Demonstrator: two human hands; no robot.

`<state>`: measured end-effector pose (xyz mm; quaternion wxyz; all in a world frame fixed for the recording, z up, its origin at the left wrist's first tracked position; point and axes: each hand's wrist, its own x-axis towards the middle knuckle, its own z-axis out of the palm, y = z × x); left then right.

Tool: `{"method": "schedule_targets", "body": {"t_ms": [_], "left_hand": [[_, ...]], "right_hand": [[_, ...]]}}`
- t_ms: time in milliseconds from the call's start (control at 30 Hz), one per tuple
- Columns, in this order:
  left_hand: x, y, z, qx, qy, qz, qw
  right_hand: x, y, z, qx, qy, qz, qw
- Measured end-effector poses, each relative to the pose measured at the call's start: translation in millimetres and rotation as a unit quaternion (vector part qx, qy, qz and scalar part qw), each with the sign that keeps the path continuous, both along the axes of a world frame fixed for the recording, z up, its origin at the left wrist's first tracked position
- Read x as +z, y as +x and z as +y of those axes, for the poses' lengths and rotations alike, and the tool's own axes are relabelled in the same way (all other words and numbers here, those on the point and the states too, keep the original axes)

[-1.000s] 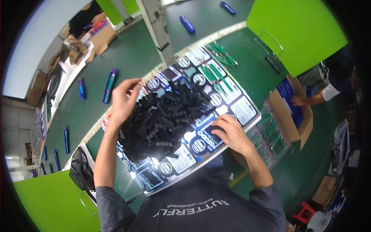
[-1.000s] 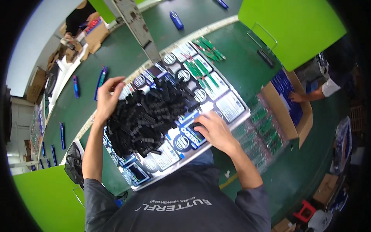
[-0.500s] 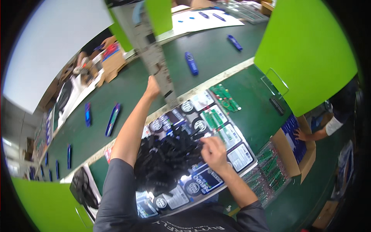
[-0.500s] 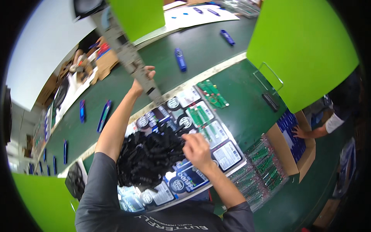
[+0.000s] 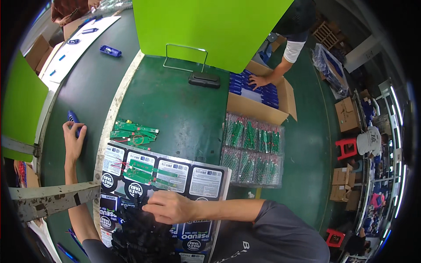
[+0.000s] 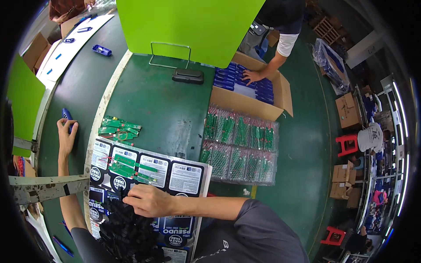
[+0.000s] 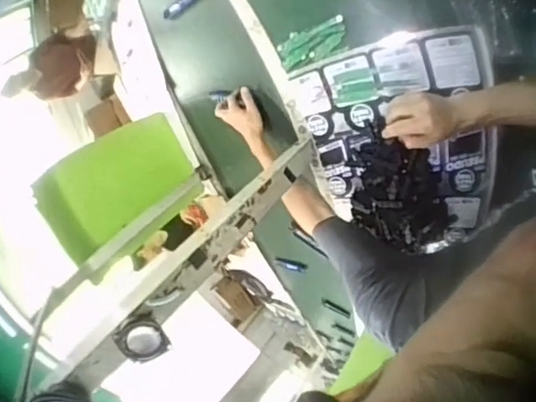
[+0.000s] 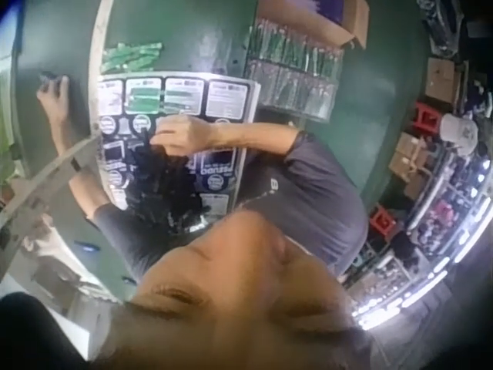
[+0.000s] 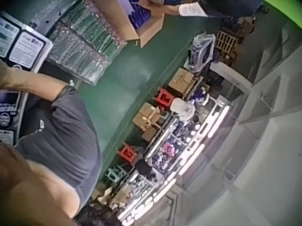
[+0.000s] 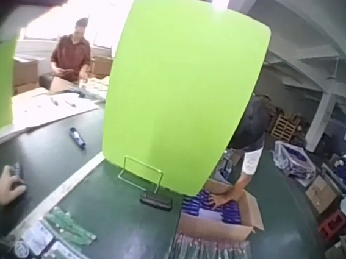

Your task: The person assembles circuit boards into blue plastic housings by hand, then organizes the assembled units for packing.

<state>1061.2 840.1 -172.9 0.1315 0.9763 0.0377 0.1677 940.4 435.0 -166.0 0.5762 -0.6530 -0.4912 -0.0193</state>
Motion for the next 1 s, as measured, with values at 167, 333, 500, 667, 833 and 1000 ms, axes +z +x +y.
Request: {"method": "schedule_targets", "body": {"t_ms": [167,333,500,667,833,1000], "left_hand": [[-5,-40,21,0.077,-0.002,-0.067,0.995],[-11,-113,53,0.173,-0.178,-0.05,0.967],[16,-248,60,0.229,-0.421,-0.114,0.87],[108,-399,-70,0.289,-0.412,-0.192,0.843],[136,-425,-235,0.318,-0.4,-0.153,0.846],[104,-421,-320,0.218,-0.613,-0.205,0.731]], "right_hand": [[0,-2,2,-0.003,0.016,-0.013,1.0],[1,-7,-3,-0.03,0.009,-0.028,0.999],[-8,-5,-4,-0.066,0.052,0.008,0.996],[-1,-8,9,-0.048,0.079,0.031,0.995],[12,-10,-9,-0.073,0.048,0.114,0.99],[91,-62,-31,0.026,0.052,0.084,0.995]]}}
